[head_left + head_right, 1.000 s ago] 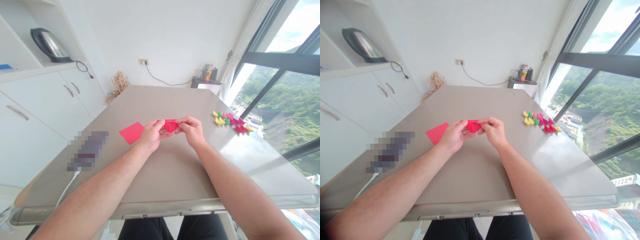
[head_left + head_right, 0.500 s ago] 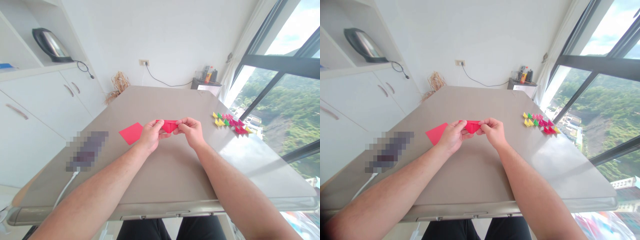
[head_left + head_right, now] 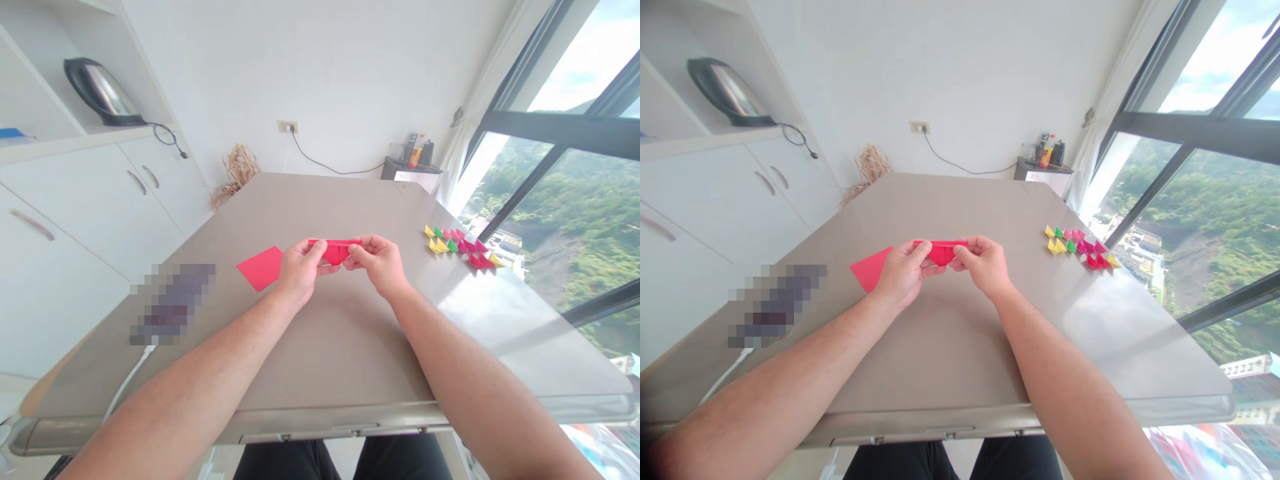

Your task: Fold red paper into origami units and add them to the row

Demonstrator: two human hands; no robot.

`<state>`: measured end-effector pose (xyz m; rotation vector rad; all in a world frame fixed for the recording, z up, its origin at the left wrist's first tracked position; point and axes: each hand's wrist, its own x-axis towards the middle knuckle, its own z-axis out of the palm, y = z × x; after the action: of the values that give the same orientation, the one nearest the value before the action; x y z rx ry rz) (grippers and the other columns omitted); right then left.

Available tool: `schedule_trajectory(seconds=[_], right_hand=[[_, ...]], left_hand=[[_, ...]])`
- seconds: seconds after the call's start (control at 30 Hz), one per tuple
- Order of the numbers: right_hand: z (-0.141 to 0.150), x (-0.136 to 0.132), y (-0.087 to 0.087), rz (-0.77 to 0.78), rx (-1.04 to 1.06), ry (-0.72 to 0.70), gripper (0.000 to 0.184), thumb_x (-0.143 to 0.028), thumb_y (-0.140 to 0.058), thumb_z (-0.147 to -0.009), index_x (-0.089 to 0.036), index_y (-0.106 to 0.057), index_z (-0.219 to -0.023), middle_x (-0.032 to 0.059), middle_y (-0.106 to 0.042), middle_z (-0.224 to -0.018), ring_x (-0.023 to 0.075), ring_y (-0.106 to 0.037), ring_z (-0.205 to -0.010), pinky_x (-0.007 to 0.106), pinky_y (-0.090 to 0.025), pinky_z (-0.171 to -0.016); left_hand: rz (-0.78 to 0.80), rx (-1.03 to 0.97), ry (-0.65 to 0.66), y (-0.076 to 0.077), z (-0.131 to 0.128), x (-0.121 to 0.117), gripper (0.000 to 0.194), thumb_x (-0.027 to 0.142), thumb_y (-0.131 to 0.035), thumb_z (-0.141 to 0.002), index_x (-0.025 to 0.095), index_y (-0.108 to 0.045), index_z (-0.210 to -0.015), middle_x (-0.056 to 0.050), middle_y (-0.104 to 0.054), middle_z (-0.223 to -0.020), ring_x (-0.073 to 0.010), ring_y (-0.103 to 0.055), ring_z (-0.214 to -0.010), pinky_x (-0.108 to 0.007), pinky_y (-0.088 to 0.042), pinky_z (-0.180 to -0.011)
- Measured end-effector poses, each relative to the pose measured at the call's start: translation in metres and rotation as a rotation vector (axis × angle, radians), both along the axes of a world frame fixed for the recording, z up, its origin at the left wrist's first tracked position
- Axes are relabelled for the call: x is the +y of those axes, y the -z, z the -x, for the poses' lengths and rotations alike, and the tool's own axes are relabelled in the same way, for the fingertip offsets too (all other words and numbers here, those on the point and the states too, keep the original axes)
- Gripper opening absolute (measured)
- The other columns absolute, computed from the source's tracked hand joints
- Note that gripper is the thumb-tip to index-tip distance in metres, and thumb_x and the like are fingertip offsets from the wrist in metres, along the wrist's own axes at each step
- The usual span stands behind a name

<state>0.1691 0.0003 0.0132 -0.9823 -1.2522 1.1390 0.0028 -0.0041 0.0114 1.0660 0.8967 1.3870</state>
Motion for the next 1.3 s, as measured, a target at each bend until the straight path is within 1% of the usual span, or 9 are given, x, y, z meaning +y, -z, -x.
schedule_trajectory(seconds=[0.1, 0.27, 0.43, 0.53, 0.67, 0.77, 1.0, 1.17, 1.3], right_hand=[[-0.0004, 0.0, -0.0007, 0.021, 0.033, -0.026, 0.025, -0.038, -0.08, -0.074, -0.017, -0.068, -0.082, 0.0036, -0.074, -0.068, 0.0165, -0.07, -0.063, 0.034, -0.062, -0.07], [-0.0009, -0.001, -0.0027, 0.046, 0.062, -0.052, 0.021, -0.033, -0.079, -0.072, -0.018, -0.067, -0.08, 0.0029, -0.073, -0.067, 0.0158, -0.069, -0.063, 0.034, -0.061, -0.07], [0.0007, -0.0027, -0.0039, 0.052, 0.043, -0.066, 0.017, -0.025, -0.078, -0.068, -0.018, -0.065, -0.076, 0.0022, -0.073, -0.066, 0.0156, -0.068, -0.061, 0.034, -0.06, -0.07], [0.0007, -0.0031, -0.0032, 0.051, 0.019, -0.079, 0.016, -0.026, -0.078, -0.069, -0.018, -0.066, -0.077, 0.0022, -0.073, -0.067, 0.0166, -0.069, -0.063, 0.034, -0.06, -0.071], [-0.0002, -0.0027, -0.0016, 0.048, -0.028, -0.077, 0.023, -0.037, -0.079, -0.073, -0.018, -0.068, -0.077, 0.0022, -0.072, -0.065, 0.0164, -0.068, -0.061, 0.034, -0.059, -0.069], [-0.0007, -0.002, -0.0005, 0.025, -0.041, -0.078, 0.027, -0.042, -0.082, -0.072, -0.018, -0.069, -0.075, 0.0017, -0.07, -0.063, 0.0159, -0.068, -0.06, 0.033, -0.059, -0.068], [-0.0012, -0.0021, -0.0029, 0.01, -0.015, -0.104, 0.027, -0.04, -0.082, -0.071, -0.017, -0.067, -0.073, 0.0017, -0.069, -0.059, 0.0156, -0.066, -0.058, 0.032, -0.058, -0.063], [-0.002, -0.0033, -0.0054, 0.024, -0.022, -0.107, 0.019, -0.034, -0.078, -0.072, -0.018, -0.069, -0.074, 0.0013, -0.068, -0.058, 0.0155, -0.065, -0.058, 0.032, -0.057, -0.064], [-0.0034, -0.0028, -0.0045, 0.014, -0.021, -0.119, 0.013, -0.03, -0.076, -0.073, -0.019, -0.069, -0.074, 0.0006, -0.068, -0.058, 0.0157, -0.065, -0.058, 0.032, -0.056, -0.065]], left_hand=[[-0.011, 0.0, -0.006, 0.0002, 0.0003, 0.0002, 0.031, 0.045, -0.074, -0.082, 0.015, -0.068, -0.088, -0.009, -0.075, -0.092, -0.0212, -0.072, -0.083, -0.038, -0.063, -0.074], [-0.021, 0.017, -0.007, -0.0008, 0.001, -0.001, 0.031, 0.044, -0.076, -0.079, 0.015, -0.069, -0.087, -0.008, -0.074, -0.091, -0.0214, -0.072, -0.082, -0.038, -0.063, -0.072], [-0.021, 0.032, 0.0, 0.0008, 0.0032, -0.0011, 0.031, 0.04, -0.082, -0.073, 0.014, -0.071, -0.087, -0.006, -0.073, -0.084, -0.0203, -0.071, -0.079, -0.037, -0.062, -0.069], [-0.019, 0.048, 0.012, 0.0015, 0.0037, -0.0007, 0.028, 0.038, -0.083, -0.073, 0.015, -0.072, -0.085, -0.005, -0.073, -0.084, -0.0201, -0.071, -0.079, -0.037, -0.062, -0.07], [-0.026, 0.077, 0.026, 0.0004, 0.0031, -0.0014, 0.024, 0.035, -0.082, -0.073, 0.015, -0.073, -0.085, -0.005, -0.074, -0.084, -0.0202, -0.071, -0.079, -0.037, -0.062, -0.072], [-0.028, 0.085, 0.037, -0.0004, 0.0024, -0.0021, 0.024, 0.033, -0.083, -0.072, 0.015, -0.074, -0.085, -0.005, -0.075, -0.084, -0.0206, -0.072, -0.08, -0.038, -0.062, -0.073], [-0.046, 0.082, 0.08, 0.0005, 0.003, -0.0024, 0.027, 0.033, -0.084, -0.071, 0.015, -0.074, -0.088, -0.006, -0.076, -0.086, -0.0227, -0.073, -0.082, -0.039, -0.062, -0.073], [-0.051, 0.084, 0.117, 0.0005, 0.0044, -0.0015, 0.027, 0.034, -0.085, -0.071, 0.015, -0.076, -0.087, -0.008, -0.077, -0.088, -0.023, -0.073, -0.083, -0.039, -0.061, -0.075], [-0.046, 0.067, 0.147, 0.0012, 0.0055, -0.0004, 0.028, 0.037, -0.085, -0.071, 0.016, -0.077, -0.088, -0.008, -0.078, -0.09, -0.0229, -0.073, -0.083, -0.038, -0.061, -0.073]])
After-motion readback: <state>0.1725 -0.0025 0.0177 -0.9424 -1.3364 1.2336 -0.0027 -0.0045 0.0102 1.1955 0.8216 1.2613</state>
